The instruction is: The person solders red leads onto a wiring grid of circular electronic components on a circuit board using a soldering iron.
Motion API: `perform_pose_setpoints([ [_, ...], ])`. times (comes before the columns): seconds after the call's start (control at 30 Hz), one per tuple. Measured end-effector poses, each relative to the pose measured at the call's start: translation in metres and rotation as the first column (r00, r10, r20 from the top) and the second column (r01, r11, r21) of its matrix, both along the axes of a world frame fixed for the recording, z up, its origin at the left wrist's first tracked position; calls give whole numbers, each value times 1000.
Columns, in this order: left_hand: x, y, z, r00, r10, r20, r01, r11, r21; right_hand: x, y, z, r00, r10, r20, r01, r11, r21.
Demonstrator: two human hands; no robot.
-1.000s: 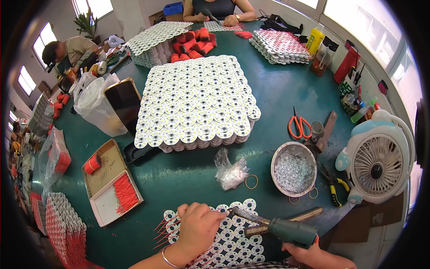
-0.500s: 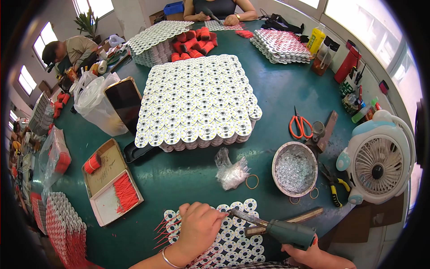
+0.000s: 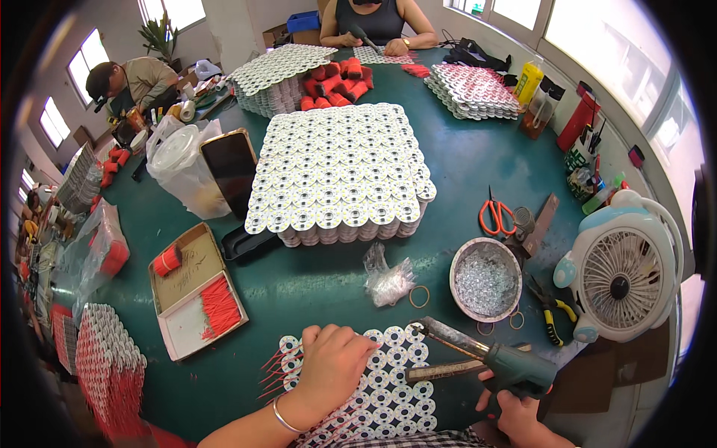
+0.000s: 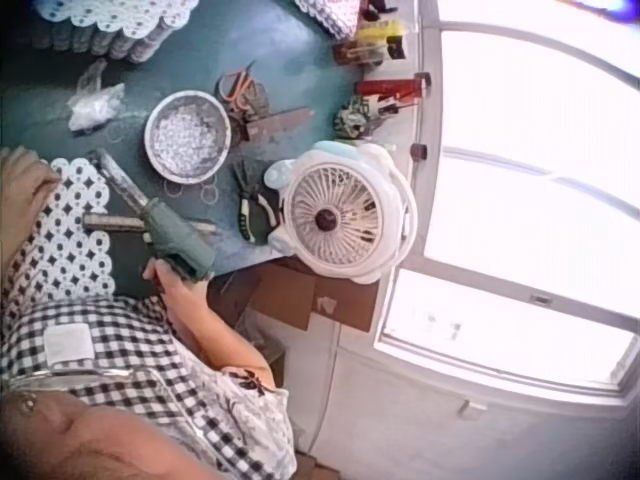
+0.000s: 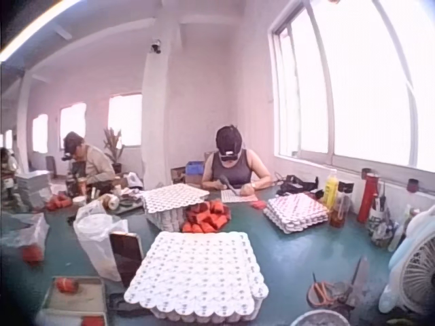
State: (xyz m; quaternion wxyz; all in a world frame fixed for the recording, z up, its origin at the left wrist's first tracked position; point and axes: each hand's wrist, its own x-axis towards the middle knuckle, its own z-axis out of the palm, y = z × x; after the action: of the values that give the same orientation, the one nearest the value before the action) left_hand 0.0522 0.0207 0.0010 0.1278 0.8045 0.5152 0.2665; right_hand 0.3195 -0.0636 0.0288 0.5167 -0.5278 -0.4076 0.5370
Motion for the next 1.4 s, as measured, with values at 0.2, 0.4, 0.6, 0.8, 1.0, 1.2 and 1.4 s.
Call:
perform_pose_setpoints([
  [0.2,-35,-21,28,984,-47,-174,58,997,60,22,-26,-12,997,-3,77,3,1000,2],
  [0.4,-17,-27,27,995,65,70,-70,995,71,14,-29,-19,982,85,167,-57,984,-169],
  [0.6,-4,-29,2,995,46,-89,-33,989,141,11,-39,-21,859,217,464,-233,972,-22],
  [0.8,-3,-26,-6,999,44,10,-45,992,116,-2,-35,-18,855,116,505,-190,977,97],
  [1.0,-5,-26,-8,998,48,41,-52,994,96,-9,-24,-12,874,188,447,-211,977,1],
  [1.2,-4,-25,-5,998,41,44,-44,995,86,-8,-22,-12,847,227,480,-255,967,-8],
  [1.4,-4,-25,-7,998,46,52,-50,995,92,-17,-14,1,903,240,357,-235,970,-58],
])
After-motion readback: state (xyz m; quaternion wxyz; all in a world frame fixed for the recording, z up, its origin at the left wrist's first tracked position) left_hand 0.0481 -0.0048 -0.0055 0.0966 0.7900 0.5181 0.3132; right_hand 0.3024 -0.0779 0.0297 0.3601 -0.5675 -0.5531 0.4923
